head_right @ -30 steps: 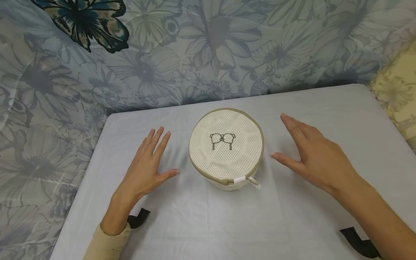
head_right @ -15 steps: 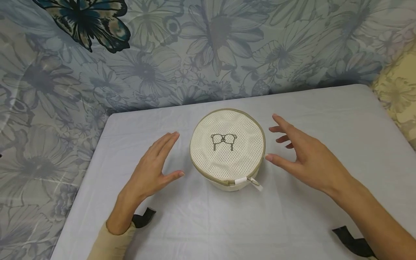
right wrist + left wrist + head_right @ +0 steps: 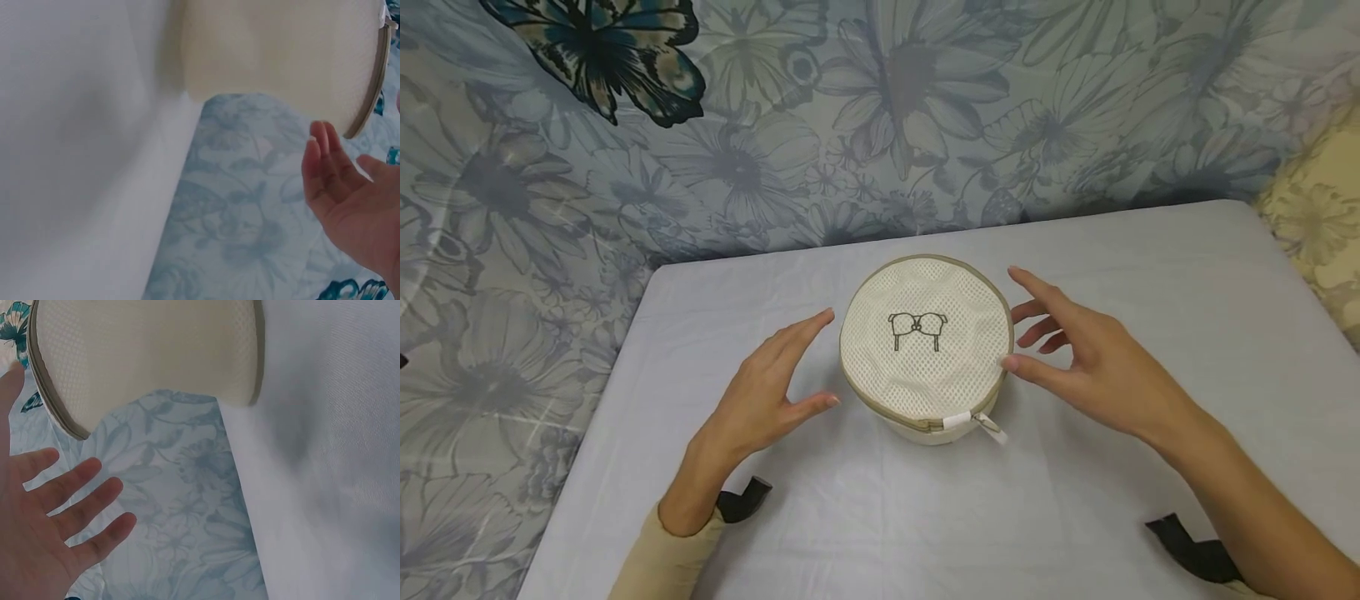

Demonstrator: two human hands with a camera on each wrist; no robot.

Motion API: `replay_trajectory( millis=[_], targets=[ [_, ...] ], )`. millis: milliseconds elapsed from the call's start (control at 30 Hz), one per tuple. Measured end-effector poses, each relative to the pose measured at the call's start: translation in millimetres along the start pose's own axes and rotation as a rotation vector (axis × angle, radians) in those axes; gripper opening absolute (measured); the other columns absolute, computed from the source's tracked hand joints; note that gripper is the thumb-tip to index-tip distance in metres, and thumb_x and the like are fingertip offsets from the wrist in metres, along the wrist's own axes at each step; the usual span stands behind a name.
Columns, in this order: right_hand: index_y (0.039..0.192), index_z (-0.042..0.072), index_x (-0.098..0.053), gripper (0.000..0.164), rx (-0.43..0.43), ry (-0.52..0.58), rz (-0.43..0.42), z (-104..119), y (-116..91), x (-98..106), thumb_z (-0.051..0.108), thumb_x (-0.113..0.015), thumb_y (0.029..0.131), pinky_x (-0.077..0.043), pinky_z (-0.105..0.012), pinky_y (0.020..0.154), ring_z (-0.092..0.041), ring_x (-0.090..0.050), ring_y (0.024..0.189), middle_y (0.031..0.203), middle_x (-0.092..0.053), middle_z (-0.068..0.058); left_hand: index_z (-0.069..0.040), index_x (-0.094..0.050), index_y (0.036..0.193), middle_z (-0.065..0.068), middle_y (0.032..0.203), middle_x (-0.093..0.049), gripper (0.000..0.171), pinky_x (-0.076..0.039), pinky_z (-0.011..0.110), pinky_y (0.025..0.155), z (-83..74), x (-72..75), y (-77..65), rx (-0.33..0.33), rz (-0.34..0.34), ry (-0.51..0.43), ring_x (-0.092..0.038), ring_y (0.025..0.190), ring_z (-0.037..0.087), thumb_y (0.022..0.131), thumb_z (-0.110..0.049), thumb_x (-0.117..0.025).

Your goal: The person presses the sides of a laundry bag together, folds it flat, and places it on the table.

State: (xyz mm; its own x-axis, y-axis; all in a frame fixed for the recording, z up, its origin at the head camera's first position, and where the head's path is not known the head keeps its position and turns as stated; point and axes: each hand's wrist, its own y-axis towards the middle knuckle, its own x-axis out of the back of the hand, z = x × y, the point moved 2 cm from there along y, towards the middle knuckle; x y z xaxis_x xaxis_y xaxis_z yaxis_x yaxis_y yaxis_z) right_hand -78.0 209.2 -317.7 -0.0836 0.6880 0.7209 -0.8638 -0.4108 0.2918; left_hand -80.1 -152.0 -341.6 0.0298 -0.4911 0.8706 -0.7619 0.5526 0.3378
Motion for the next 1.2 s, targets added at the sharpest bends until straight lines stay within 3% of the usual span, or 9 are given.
replay_trajectory(
  millis=[500,733,900,1200],
  targets=[
    [0.153,0.026,-0.041,0.092,-0.016,0.129,0.020,2.6,10.0,-8.7,0.003,-0.086,0.075,-0.050,-0.012,0.075,-0.005,-0.063,0.091,0.107,-0.063,0.009,-0.021,-0.027,0.158,0.001,0.151,-0.047,0.089,-0.040,0.039,0.110,-4.6,-8.0,8.7,-0.027,-0.007,-0.071,-0.048,0.134,0.019,0.087,-0.046,-0.075],
    [0.148,0.023,-0.049,0.084,0.013,0.188,0.047,1.9,12.6,-11.2,0.000,-0.085,0.075,-0.049,-0.012,0.081,-0.008,-0.062,0.093,0.125,-0.061,0.007,-0.017,-0.036,0.155,0.003,0.149,-0.048,0.078,-0.039,0.035,0.111,-6.2,-10.3,13.3,-0.076,-0.032,-0.130,-0.047,0.135,0.019,0.092,-0.053,-0.065],
    [0.146,0.021,-0.051,0.081,-0.005,0.216,0.067,0.9,12.4,-13.6,0.001,-0.085,0.076,-0.049,-0.012,0.082,-0.008,-0.063,0.094,0.127,-0.060,0.005,-0.016,-0.037,0.154,0.004,0.149,-0.048,0.078,-0.040,0.035,0.111,-7.1,-11.1,15.3,-0.069,-0.027,-0.148,-0.047,0.135,0.020,0.093,-0.059,-0.056],
    [0.146,0.028,-0.050,0.082,-0.098,0.210,0.067,-4.3,8.3,-19.1,0.009,-0.087,0.076,-0.048,-0.011,0.083,-0.010,-0.063,0.098,0.133,-0.058,0.006,-0.014,-0.036,0.154,0.005,0.150,-0.047,0.081,-0.040,0.036,0.110,-5.8,-16.8,16.2,-0.039,-0.003,-0.246,-0.045,0.137,0.020,0.088,-0.038,-0.076]
  ],
)
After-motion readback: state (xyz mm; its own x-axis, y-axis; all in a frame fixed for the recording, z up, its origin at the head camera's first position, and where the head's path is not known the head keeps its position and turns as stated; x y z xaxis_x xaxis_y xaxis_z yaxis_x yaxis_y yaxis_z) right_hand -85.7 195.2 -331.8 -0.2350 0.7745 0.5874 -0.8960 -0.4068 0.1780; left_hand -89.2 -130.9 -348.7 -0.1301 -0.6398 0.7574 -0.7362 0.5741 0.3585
